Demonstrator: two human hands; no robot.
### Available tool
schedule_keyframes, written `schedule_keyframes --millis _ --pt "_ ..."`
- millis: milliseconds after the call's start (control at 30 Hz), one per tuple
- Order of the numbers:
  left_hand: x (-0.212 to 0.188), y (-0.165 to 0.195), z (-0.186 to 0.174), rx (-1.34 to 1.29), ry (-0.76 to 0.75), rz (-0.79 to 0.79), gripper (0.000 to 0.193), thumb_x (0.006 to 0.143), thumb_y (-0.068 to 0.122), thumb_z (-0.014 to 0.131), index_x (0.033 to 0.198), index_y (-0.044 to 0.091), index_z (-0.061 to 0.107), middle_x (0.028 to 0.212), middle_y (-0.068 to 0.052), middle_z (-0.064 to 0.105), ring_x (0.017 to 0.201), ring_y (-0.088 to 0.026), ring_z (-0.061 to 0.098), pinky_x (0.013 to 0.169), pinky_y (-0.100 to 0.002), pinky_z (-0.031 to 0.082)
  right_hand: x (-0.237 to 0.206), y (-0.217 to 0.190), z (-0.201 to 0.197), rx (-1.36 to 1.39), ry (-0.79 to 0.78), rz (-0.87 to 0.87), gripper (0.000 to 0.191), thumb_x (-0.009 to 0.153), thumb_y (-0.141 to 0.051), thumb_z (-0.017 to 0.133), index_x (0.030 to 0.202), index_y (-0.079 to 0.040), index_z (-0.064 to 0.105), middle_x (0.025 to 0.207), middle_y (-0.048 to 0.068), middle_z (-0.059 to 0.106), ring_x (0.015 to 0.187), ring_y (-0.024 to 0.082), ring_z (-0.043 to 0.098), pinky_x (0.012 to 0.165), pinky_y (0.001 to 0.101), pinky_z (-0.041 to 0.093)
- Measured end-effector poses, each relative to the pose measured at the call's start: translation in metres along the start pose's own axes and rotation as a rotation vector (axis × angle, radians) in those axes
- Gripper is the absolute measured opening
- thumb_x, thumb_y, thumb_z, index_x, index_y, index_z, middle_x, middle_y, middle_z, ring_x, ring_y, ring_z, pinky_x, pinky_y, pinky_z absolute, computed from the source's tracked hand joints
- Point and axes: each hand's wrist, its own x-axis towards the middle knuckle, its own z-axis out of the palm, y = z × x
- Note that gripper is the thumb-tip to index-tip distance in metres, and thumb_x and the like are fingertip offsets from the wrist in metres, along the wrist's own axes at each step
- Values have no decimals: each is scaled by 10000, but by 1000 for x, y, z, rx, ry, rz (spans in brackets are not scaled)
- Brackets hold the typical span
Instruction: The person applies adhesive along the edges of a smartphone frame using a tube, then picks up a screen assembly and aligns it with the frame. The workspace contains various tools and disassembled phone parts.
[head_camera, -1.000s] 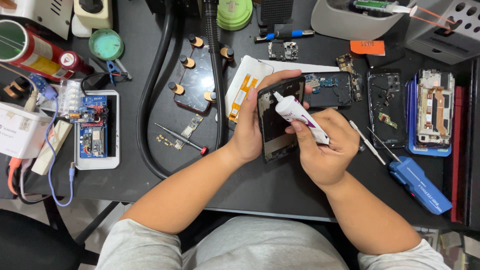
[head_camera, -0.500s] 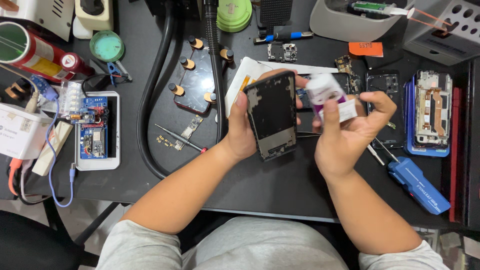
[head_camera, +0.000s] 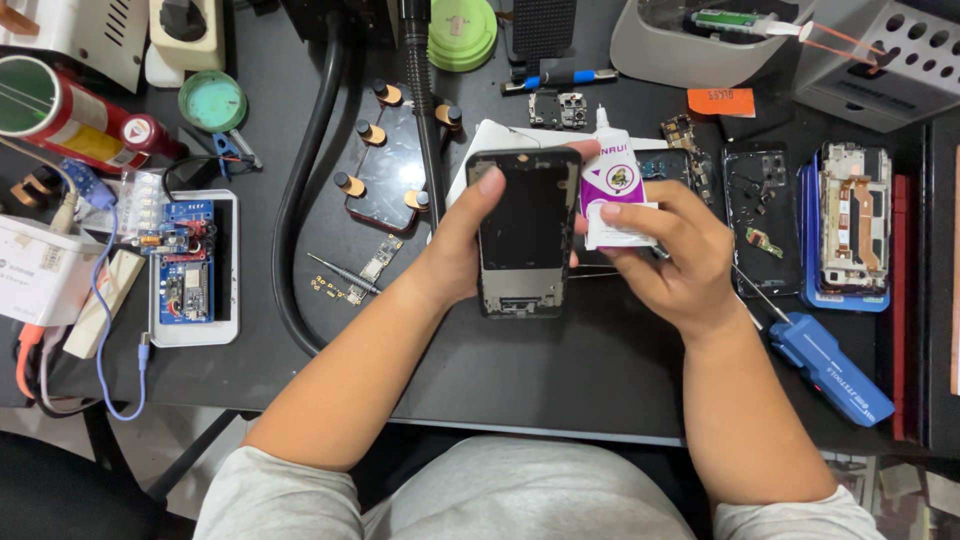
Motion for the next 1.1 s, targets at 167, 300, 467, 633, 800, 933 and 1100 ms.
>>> schedule_keyframes --millis 167,300,467,633,800,933,1100 --pt "0 4 4 177 -22 -13 936 976 596 655 1637 -12 390 1268 -109 623 1119 -176 661 912 -391 608 -1 4 -3 90 -10 70 309 892 -12 820 1167 -70 691 1087 136 661 963 248 692 751 283 554" --pt "1 1 5 262 -23 -18 927 967 634 658 1582 -28 452 1253 -122 645 1115 -181 664 914 -391 623 -2 7 -2 120 -6 94 193 943 -13 784 1107 -62 695 1063 110 646 938 222 659 800 304 539" --pt "1 -4 2 364 -66 -2 877 974 631 644 1533 -22 471 1438 -86 603 1130 -192 668 924 -372 619 -5 -4 10 408 168 400 72 1029 -30 733 1087 -20 691 1126 81 618 832 125 628 668 231 526" --pt "2 -9 -3 411 -105 27 787 1020 576 665 1518 -13 510 1231 -135 652 1099 -180 666 934 -349 615 -3 -2 16 736 277 562 487 959 -34 715 1342 -120 428 1048 56 643 798 97 649 603 205 531" --pt "2 -10 -1 446 -114 72 741 1033 563 661 1512 57 408 1303 -148 633 1126 -195 665 910 -334 602 -13 9 18 794 186 634 349 1126 -14 630 1463 14 541 1139 98 682 874 132 648 782 252 561" --pt "1 -10 2 349 -66 86 749 1016 578 650 1510 149 284 1545 -144 514 1134 -234 664 922 -377 610 -21 13 24 934 341 686 364 1093 -45 630 1433 25 522 1145 93 674 900 128 642 841 271 545" --pt "6 -16 1 168 97 138 660 1062 615 480 1505 144 348 1615 -177 467 1158 -259 651 913 -418 614 -19 8 23 748 419 565 332 1086 -64 633 1382 -25 488 1262 108 662 1068 172 692 955 318 571"
